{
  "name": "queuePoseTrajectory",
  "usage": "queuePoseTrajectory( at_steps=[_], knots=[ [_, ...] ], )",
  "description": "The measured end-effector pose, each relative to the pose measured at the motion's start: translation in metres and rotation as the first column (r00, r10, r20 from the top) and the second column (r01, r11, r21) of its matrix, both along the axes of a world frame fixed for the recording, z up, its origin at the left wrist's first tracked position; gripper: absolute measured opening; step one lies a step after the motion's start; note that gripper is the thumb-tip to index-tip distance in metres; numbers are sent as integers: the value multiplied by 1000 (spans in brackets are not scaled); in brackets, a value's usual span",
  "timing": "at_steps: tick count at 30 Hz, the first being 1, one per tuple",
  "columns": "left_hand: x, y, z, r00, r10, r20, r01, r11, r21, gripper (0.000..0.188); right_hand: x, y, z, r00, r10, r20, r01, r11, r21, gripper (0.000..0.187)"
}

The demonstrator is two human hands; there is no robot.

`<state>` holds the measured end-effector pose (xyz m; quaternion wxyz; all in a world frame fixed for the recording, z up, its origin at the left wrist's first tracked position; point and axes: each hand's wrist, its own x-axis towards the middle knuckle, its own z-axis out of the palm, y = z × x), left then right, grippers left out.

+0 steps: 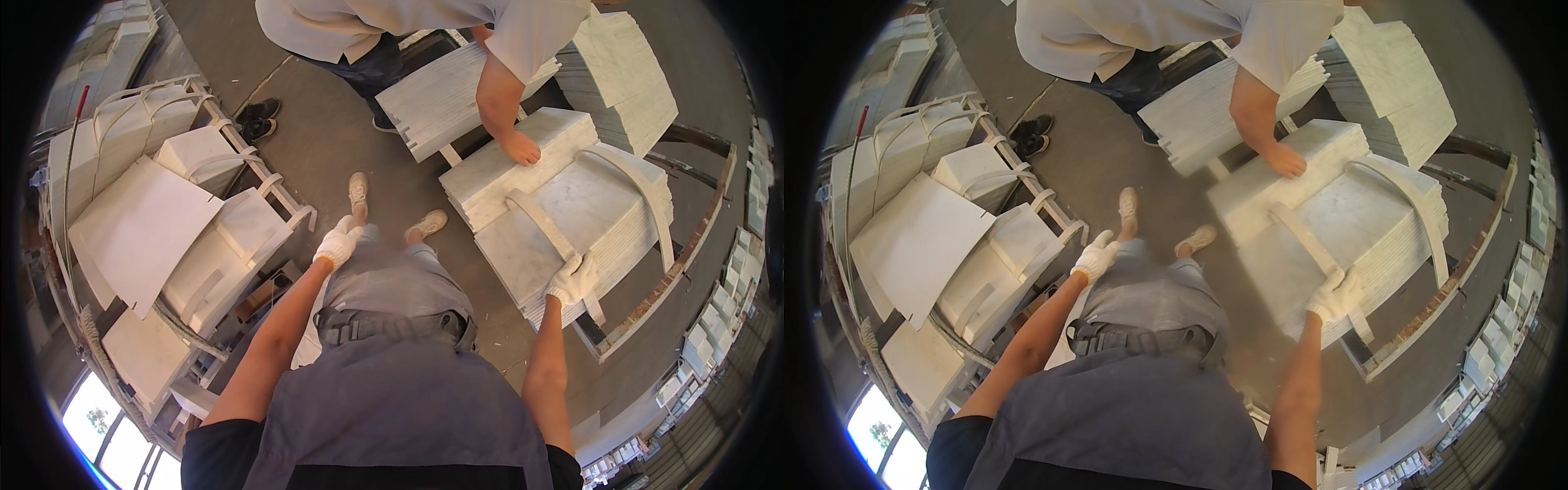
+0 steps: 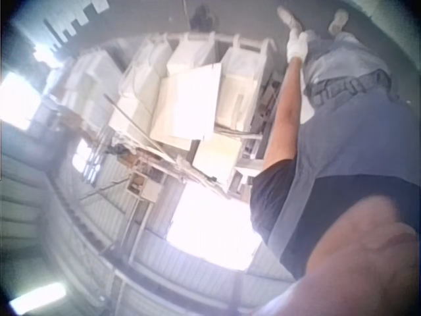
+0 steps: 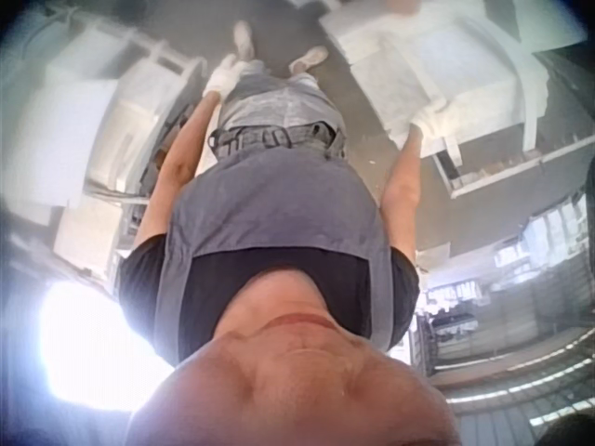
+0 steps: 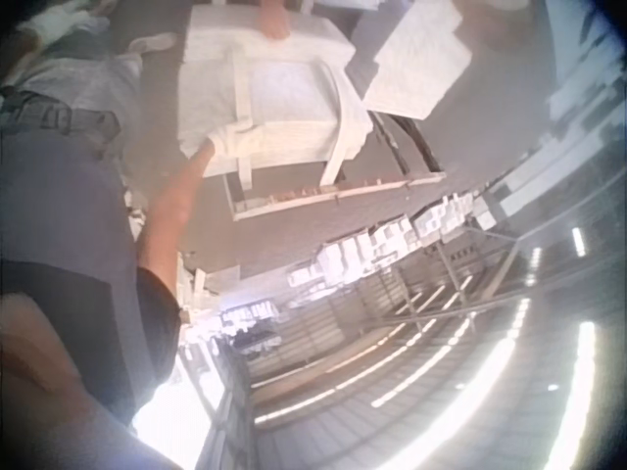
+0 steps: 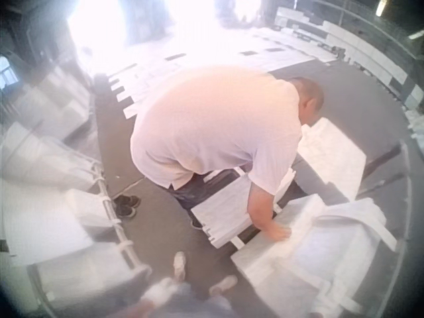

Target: The person repeatedly picks up white rectangular tiles from a nearby stack and places them onto a growing pile on a wooden frame. A coworker performs the same action on the opposite side of the frame. The camera wearer continues this repetitive stacking throughout the clip.

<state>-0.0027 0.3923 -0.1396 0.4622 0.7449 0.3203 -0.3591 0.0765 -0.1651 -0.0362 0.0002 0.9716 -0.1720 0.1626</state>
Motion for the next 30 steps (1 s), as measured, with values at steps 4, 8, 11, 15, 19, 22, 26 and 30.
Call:
queuePoseTrajectory(
  at_steps=[4,8,11,15,19,22,26,30],
  knots=[
    [-7,20,-10,996,45,-72,-48,998,-44,76,-2,-4,-5,1000,4,-6,-4,1000,-22,49],
    [-3,29,-7,995,8,-100,-5,1000,24,76,-2,-5,-7,1000,-27,-5,27,1000,16,49],
    [3,33,-1,994,-36,-102,42,997,59,75,-2,-5,-6,1000,-5,4,5,1000,-9,49],
    [11,38,-3,991,-80,-106,86,995,52,75,0,-3,-4,999,-39,-19,39,999,35,49],
    [15,37,-17,996,-66,-60,67,998,18,74,2,-1,0,1000,-1,19,1,1000,17,46],
    [19,34,-23,995,-83,-47,83,997,4,73,3,-1,1,1000,4,29,-5,1000,16,44],
    [22,30,-24,990,-126,-61,128,992,19,73,3,0,1,997,12,72,-12,1000,5,42],
    [27,22,-19,987,-147,61,141,984,105,70,3,-2,-1,996,16,91,-16,1000,3,41]
  ],
)
